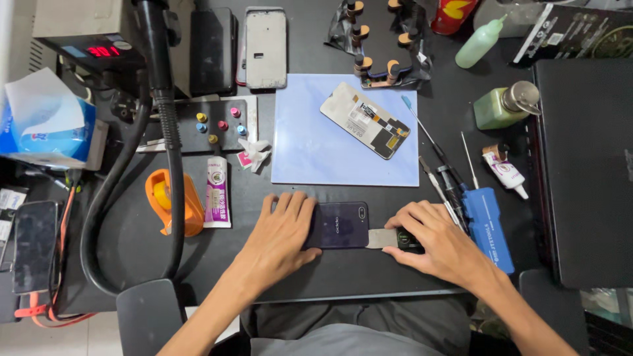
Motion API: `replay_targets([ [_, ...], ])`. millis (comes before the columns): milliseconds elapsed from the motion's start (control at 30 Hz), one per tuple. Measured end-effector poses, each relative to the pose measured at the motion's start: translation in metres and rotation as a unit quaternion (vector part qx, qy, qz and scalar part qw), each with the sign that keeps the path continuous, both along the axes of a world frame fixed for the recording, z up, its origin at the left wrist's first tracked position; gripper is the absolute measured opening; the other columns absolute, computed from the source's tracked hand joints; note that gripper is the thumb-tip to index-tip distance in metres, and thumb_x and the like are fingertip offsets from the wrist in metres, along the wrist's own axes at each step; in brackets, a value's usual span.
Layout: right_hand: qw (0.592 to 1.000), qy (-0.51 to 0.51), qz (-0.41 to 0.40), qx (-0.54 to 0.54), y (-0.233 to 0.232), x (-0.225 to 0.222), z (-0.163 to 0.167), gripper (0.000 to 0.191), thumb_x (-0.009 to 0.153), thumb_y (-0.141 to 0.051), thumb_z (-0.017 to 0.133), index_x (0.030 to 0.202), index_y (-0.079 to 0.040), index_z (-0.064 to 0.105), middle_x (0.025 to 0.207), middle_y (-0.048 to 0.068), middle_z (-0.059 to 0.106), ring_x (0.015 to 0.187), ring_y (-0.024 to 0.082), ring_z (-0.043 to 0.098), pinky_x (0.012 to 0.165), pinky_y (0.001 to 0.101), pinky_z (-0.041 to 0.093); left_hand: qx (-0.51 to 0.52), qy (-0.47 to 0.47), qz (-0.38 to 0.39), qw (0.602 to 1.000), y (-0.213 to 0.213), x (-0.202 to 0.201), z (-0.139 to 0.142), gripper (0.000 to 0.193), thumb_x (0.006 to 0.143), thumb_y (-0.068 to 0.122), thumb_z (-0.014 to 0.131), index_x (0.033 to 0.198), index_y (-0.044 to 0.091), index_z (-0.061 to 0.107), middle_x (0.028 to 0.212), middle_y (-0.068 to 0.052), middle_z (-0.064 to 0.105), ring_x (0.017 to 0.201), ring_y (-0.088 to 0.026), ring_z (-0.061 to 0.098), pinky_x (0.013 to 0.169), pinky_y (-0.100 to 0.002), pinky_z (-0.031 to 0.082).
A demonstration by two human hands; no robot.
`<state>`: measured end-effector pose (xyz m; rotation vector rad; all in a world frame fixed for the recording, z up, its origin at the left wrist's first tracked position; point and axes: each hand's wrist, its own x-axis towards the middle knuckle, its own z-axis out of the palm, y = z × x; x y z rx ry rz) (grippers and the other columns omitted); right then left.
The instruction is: The person uses a heat gun to apply heat to a smartphone lying on a workbench. They then use a metal prying tool to work along the edges of the phone, attempting to separate the screen from the frame.
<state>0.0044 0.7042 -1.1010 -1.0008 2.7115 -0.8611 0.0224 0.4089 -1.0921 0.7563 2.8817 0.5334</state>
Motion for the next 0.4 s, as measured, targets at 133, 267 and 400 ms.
replay_targets([
  [133,0.999,-0.023,0.013,0.02,0.003,0.0,-0.001,0.037,0.075,-0.031,0.083,0.1,-0.007,0.07,0.099,0.005,0.065,0.094,0.027,0.059,0.086,0.0388,0.045,0.026,-0.013,-0.018,0.999,-0.003,0.0,-0.001,0.081,0.061,0.025,0.091,0.123,-0.007,0.05,0.115,-0.02,0.054,0.114,-0.038,0.051,0.101,-0.05,0.036],
  [267,1.0,-0.013,0.019,0.005,0.004,0.002,-0.004,0.036,0.075,-0.03,0.082,0.099,-0.008,0.07,0.098,0.004,0.066,0.094,0.027,0.06,0.085,0.0383,0.046,0.046,0.001,-0.031,0.998,-0.002,0.006,-0.001,0.082,0.059,0.023,0.091,0.123,-0.008,0.05,0.115,-0.021,0.055,0.113,-0.039,0.051,0.101,-0.047,0.038],
  [400,1.0,-0.03,-0.001,-0.006,0.01,0.012,-0.01,0.034,0.076,-0.03,0.082,0.1,-0.01,0.069,0.098,0.003,0.067,0.094,0.025,0.061,0.085,0.0368,0.047,0.039,-0.01,-0.026,0.999,0.0,0.014,-0.003,0.083,0.061,0.022,0.09,0.126,-0.009,0.049,0.116,-0.022,0.054,0.112,-0.04,0.05,0.1,-0.046,0.038],
])
